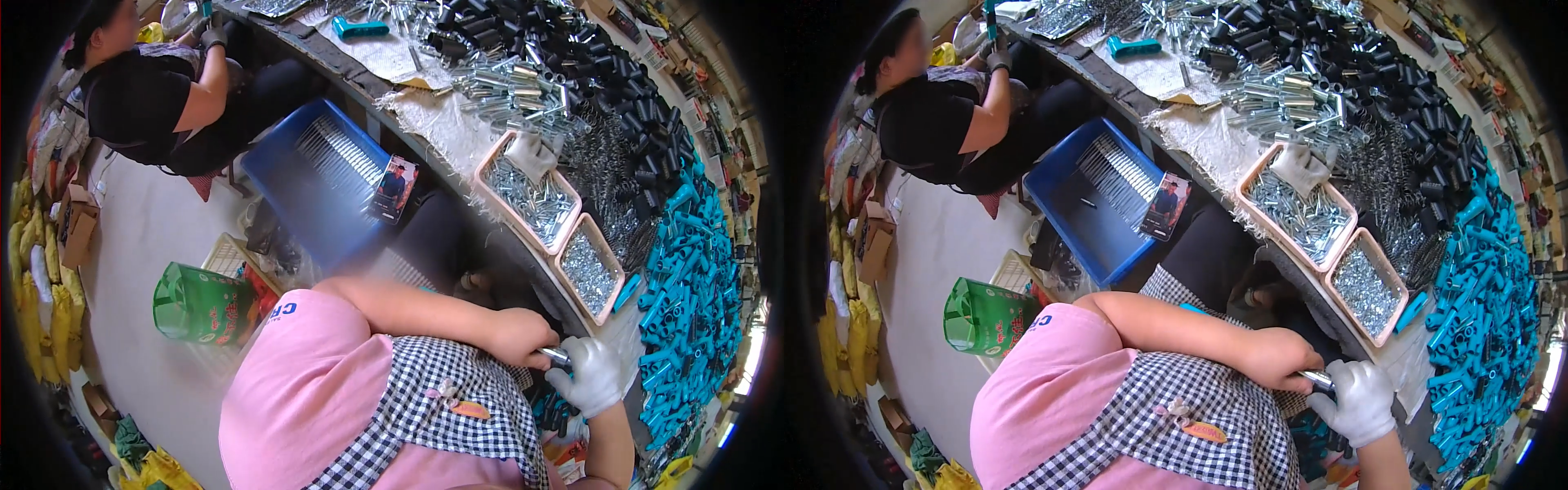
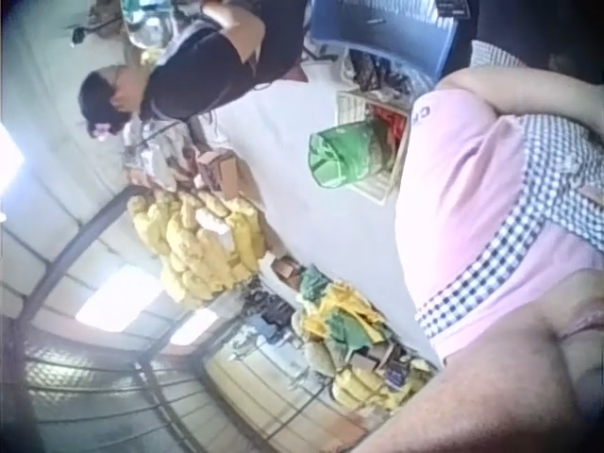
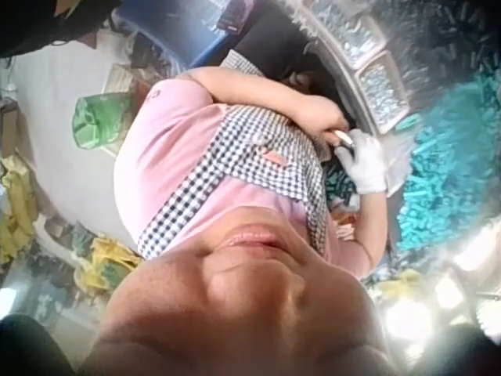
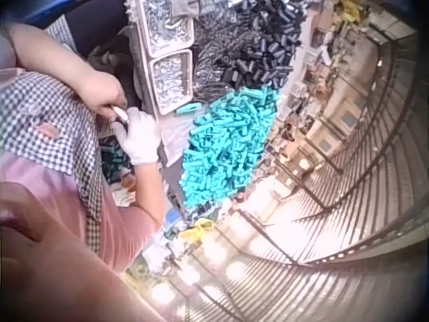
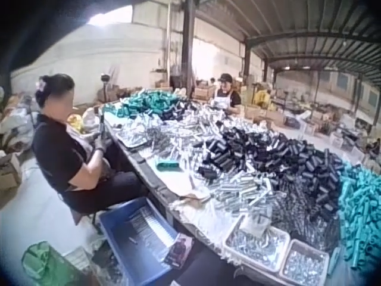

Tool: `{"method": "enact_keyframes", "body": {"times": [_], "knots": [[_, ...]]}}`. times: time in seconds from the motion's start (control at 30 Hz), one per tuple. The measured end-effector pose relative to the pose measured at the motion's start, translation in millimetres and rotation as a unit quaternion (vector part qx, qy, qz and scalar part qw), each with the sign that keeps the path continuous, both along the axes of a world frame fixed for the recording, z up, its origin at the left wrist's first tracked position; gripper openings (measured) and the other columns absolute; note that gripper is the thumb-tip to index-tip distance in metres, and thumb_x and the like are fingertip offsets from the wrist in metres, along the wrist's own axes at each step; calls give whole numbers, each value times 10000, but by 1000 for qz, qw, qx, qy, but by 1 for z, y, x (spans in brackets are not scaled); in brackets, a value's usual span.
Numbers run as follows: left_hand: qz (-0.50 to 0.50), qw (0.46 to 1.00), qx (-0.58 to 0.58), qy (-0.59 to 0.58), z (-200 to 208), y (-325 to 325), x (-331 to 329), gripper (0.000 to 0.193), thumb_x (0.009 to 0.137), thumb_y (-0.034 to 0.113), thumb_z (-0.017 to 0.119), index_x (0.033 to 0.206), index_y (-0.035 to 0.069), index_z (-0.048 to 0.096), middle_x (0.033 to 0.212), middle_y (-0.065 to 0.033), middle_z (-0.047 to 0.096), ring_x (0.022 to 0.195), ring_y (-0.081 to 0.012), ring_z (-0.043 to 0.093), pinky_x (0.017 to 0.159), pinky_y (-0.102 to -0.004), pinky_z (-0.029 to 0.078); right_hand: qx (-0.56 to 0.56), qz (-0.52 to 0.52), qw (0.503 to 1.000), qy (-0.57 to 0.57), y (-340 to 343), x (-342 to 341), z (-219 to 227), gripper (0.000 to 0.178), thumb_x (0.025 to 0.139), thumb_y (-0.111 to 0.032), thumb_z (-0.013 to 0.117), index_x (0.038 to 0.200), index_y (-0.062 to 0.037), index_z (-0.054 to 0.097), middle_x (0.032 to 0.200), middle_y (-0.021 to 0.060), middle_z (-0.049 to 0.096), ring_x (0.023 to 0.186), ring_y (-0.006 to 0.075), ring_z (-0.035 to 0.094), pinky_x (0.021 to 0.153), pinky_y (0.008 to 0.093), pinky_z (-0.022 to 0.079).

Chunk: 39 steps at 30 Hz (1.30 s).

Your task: Assembling small plastic housings with metal pins and internal components at a factory workbench.

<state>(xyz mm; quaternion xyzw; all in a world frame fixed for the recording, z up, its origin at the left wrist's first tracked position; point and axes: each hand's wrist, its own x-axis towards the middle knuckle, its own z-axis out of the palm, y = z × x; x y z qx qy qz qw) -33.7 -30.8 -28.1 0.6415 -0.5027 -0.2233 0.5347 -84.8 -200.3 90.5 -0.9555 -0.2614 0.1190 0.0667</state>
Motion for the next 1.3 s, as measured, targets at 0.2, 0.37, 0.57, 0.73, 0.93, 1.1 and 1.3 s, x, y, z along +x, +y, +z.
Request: {"method": "enact_keyframes", "body": {"times": [0.2,0.37,0.57,0.73,0.93,1.1,1.3], "knots": [[-17,999,-25,-13,-9,-6,-12,271,792,247,645,914,5,625,779,-193,633,738,-390,613,653,-466,496,25,-24,997,66,-13,-12,-16,253,752,-233,655,593,-53,575,599,135,592,491,307,576,475,391,453],[0,998,-35,-58,-8,-1,-26,255,767,229,649,886,5,623,756,-176,628,709,-376,612,626,-466,493,183,-291,828,443,-26,-21,-23,301,894,-236,485,712,-31,610,629,72,588,537,149,559,485,301,431],[97,987,-127,4,10,16,-12,278,768,214,682,936,2,615,761,-173,611,707,-363,606,618,-427,489,355,-383,792,317,-11,-15,-12,497,956,-326,310,805,25,627,658,120,632,563,204,608,576,300,492],[275,828,-347,345,37,28,22,289,944,171,578,1143,48,408,854,-40,536,712,-146,541,676,-329,481,191,-106,974,65,-10,-14,-25,864,487,-263,833,1219,44,493,1068,209,621,1002,376,609,910,409,476],[336,592,-316,661,-21,19,35,155,1014,209,418,1094,82,378,924,-71,520,822,-234,615,790,-431,521,401,-387,806,199,-21,-47,-60,814,560,-23,600,1349,40,409,930,152,646,728,199,639,706,320,533],[383,522,40,761,-181,-58,30,271,958,246,509,1121,31,530,990,-92,588,812,-257,611,715,-480,538,558,-580,495,326,-22,-31,-121,505,714,-163,551,1176,37,515,806,92,592,612,213,581,581,361,532],[340,897,78,272,-143,-40,26,415,832,230,640,1115,-63,562,951,-165,633,928,-325,602,859,-376,471,668,-582,250,390,-48,-36,-285,358,822,-101,506,1168,-19,546,1005,139,610,891,285,606,849,454,504]]}}
